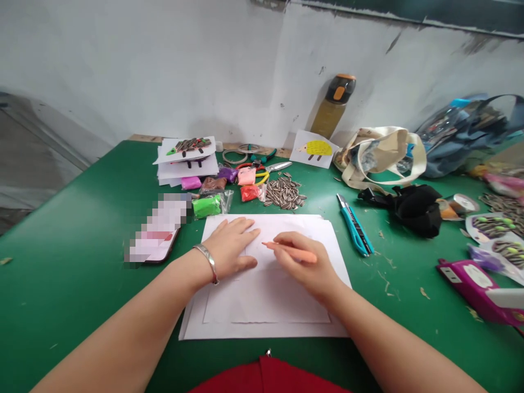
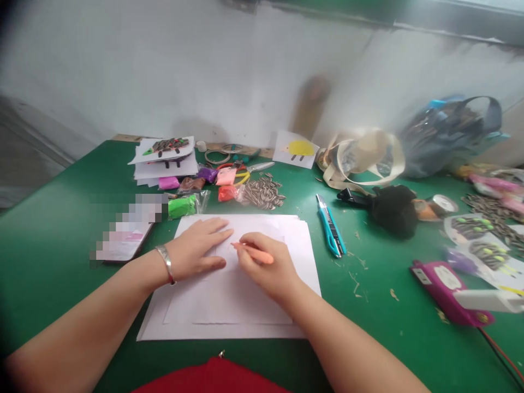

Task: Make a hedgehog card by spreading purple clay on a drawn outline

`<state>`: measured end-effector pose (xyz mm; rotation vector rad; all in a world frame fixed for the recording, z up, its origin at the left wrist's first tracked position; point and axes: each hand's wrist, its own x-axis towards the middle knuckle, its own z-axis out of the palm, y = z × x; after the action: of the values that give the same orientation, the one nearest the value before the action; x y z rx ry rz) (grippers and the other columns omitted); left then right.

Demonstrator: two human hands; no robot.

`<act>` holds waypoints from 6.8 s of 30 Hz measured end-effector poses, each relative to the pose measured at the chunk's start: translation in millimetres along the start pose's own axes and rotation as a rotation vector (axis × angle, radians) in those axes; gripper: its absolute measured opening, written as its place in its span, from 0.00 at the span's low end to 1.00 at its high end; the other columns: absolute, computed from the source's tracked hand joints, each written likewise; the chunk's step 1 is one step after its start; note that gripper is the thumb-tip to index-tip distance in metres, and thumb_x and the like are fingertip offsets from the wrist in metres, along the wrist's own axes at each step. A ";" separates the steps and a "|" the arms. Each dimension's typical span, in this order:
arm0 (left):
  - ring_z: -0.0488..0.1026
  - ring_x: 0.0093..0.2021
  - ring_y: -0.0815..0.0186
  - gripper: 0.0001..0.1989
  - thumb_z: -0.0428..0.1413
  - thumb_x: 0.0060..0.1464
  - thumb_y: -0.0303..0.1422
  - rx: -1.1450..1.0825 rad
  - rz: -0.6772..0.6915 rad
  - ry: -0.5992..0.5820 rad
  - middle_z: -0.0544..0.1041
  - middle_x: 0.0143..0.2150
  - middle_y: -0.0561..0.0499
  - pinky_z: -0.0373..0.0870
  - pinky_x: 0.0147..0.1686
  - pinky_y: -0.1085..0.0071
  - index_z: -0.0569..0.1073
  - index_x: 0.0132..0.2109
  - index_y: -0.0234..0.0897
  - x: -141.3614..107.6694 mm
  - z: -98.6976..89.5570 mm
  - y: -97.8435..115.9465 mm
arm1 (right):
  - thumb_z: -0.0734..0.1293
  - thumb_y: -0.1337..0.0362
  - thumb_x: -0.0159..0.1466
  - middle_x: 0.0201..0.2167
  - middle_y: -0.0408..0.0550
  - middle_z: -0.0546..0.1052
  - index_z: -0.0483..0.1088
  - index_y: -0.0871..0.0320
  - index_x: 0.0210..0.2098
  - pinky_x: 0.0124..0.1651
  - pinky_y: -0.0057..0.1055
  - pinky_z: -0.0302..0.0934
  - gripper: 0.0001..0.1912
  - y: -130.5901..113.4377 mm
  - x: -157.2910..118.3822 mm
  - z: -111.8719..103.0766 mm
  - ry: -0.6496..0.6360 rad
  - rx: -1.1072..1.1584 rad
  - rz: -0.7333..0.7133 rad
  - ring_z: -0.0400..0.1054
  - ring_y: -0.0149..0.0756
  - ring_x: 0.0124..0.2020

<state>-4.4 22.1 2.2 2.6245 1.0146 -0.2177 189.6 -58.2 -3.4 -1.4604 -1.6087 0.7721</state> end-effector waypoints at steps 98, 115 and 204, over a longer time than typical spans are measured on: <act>0.54 0.66 0.45 0.33 0.59 0.52 0.44 -0.029 0.004 0.062 0.59 0.66 0.36 0.52 0.63 0.50 0.64 0.62 0.36 1.1 0.5 0.5 | 0.65 0.62 0.61 0.24 0.44 0.74 0.71 0.57 0.33 0.36 0.32 0.64 0.06 23.0 0.9 -22.9 0.173 0.290 0.258 0.70 0.35 0.29; 0.55 0.65 0.45 0.34 0.57 0.53 0.47 0.041 0.009 0.077 0.60 0.65 0.35 0.54 0.61 0.48 0.64 0.62 0.35 4.0 4.3 1.1 | 0.63 0.64 0.62 0.26 0.42 0.75 0.71 0.56 0.31 0.32 0.26 0.61 0.06 9.0 -14.7 -12.3 -0.007 0.136 0.169 0.73 0.35 0.33; 0.54 0.65 0.45 0.35 0.59 0.50 0.50 0.009 0.006 0.108 0.60 0.66 0.39 0.53 0.61 0.48 0.64 0.62 0.40 6.4 13.6 -3.8 | 0.62 0.66 0.59 0.23 0.41 0.72 0.67 0.54 0.26 0.32 0.27 0.62 0.06 17.9 -10.9 -13.8 -0.076 0.177 0.227 0.77 0.42 0.37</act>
<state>-2.6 24.1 -13.2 2.6720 1.0415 -0.0802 210.4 -67.6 -13.9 -1.5154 -1.4040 1.0828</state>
